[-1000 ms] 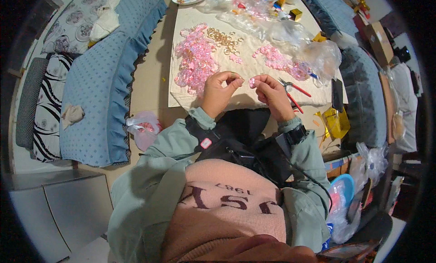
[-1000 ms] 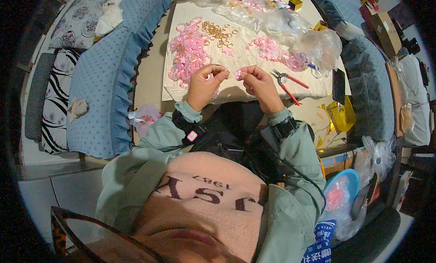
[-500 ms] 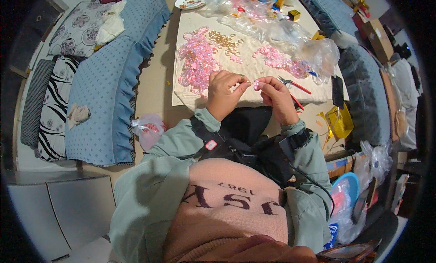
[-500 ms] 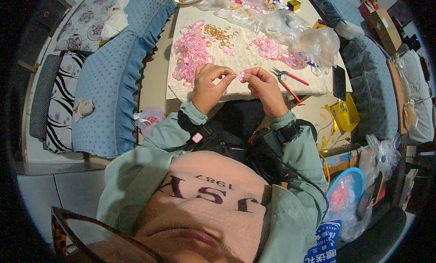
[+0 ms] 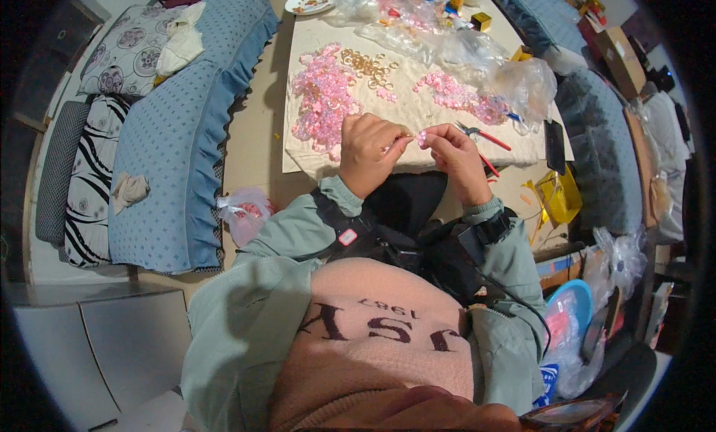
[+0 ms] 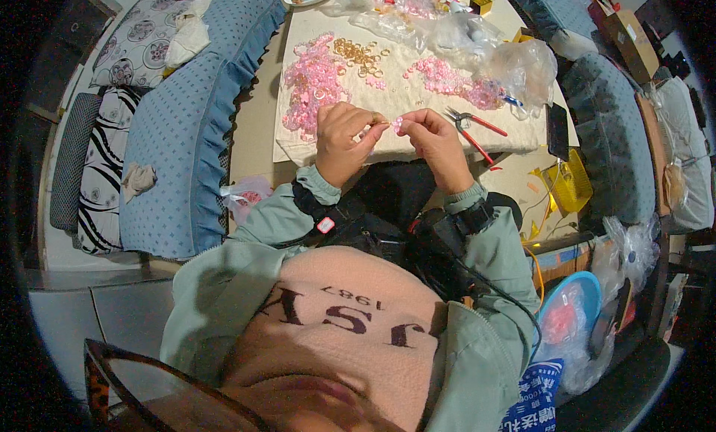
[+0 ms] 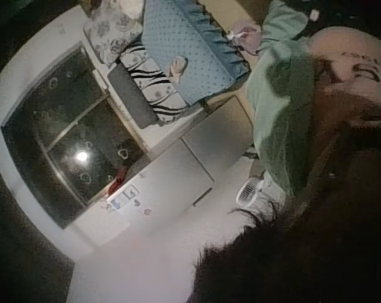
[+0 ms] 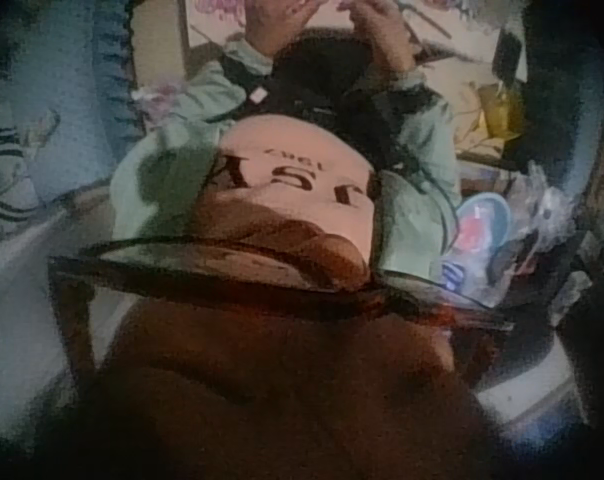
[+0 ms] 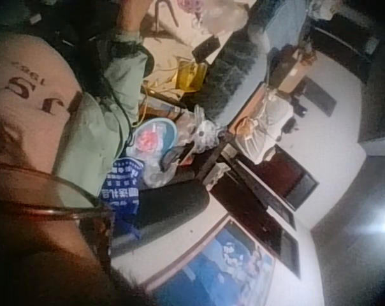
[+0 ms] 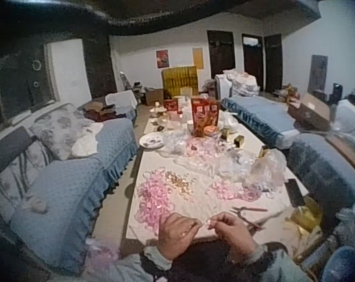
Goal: The person assembles beaded keychains by threading pink beads onto a string and securing them with a metal clasp using pliers. They repeat the process for multiple keychains, placing finished items on the table.
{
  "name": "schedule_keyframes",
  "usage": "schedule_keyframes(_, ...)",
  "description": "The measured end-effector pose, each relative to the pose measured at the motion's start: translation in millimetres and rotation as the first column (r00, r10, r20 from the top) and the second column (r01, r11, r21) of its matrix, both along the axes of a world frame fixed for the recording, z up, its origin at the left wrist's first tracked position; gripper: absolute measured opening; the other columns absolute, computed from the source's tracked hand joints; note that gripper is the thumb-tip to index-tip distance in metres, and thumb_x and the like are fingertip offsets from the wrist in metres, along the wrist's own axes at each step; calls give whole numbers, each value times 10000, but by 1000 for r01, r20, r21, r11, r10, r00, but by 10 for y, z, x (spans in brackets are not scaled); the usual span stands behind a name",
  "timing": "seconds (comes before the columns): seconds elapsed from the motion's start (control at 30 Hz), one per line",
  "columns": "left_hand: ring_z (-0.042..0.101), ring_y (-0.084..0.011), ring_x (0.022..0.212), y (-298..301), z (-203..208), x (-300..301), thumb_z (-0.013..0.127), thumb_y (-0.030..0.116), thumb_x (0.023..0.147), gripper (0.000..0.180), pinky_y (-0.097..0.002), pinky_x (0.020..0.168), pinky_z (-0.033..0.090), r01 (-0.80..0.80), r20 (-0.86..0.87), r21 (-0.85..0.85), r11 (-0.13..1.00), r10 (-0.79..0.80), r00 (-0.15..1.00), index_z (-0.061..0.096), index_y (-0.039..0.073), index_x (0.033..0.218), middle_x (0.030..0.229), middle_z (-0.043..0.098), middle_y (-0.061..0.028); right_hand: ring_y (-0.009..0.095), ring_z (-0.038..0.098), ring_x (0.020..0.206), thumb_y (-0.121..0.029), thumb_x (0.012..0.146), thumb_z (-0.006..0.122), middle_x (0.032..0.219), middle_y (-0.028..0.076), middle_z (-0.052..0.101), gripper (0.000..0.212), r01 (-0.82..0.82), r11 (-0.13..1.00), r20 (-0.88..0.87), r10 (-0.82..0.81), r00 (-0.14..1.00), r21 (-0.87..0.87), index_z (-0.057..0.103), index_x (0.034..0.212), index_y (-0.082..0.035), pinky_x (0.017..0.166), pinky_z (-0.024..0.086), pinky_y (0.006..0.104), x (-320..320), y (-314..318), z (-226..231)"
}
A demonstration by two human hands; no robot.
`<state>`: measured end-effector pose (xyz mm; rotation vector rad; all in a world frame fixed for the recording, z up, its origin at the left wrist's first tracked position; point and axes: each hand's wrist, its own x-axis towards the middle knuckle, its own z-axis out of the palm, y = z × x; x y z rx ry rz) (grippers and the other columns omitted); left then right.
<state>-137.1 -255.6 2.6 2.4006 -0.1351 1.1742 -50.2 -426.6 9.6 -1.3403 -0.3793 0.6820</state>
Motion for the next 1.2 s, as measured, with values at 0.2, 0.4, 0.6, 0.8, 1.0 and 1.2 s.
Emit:
schedule_keyframes(0.2, 575, -169, 767, 9, -6, -3, 784, 161, 735, 106, -339, 755, 362, -2, -18, 8, 1000, 3, 1000, 702, 131, 796, 791, 683, 30, 11, 415, 622, -153, 937, 617, 851, -31, 621, 126, 35, 999, 110, -34, 993, -9, 633, 1009, -51, 541, 323, 174, 0, 19, -81)
schedule_keyframes(0.4, 578, -169, 769, 12, -71, 17, 782, 172, 749, 101, -335, 786, 377, 5, -11, -59, 998, -6, 1000, 716, 129, 814, 785, 675, 17, 63, 513, 720, -138, 938, 629, 882, -9, 627, 134, 65, 996, 285, -45, 957, -64, 631, 1017, -31, 663, 435, 212, -9, 29, -140)
schedule_keyframes(0.6, 592, -195, 759, 3, -146, 46, 776, 222, 764, 116, -360, 809, 385, -15, -174, -402, 915, -60, 983, 728, 124, 807, 771, 672, -2, 112, 538, 706, -124, 902, 654, 876, 17, 616, 124, 208, 973, 595, -110, 796, -97, 629, 980, -30, 651, 452, 250, -45, 35, -29)
schedule_keyframes(0.8, 595, -196, 765, -8, -156, 41, 773, 220, 769, 119, -362, 790, 392, 50, -142, -379, 924, -112, 984, 725, 119, 811, 758, 664, -8, 111, 524, 687, -108, 891, 664, 855, 37, 588, 111, 168, 976, 699, -24, 714, -138, 615, 948, -26, 623, 440, 249, -117, 46, 50)
schedule_keyframes(1.0, 615, -184, 797, -38, -129, 20, 758, 207, 796, 120, -338, 795, 424, 76, -202, -377, 923, -162, 966, 713, 96, 798, 804, 682, -39, 118, 519, 650, -55, 866, 649, 816, 59, 542, 91, 181, 973, 802, 4, 597, -141, 586, 928, -32, 570, 432, 245, -174, 1, 81)
schedule_keyframes(1.2, 590, -92, 966, -55, -209, 27, 647, 214, 940, 217, -236, 875, 457, 172, -145, -889, 423, -619, 772, 656, 20, 1038, 953, 664, -31, 120, 526, 672, -47, 854, 644, 815, 55, 540, 103, 173, 975, 785, 3, 620, -140, 583, 936, -27, 601, 433, 237, -111, -32, 10)
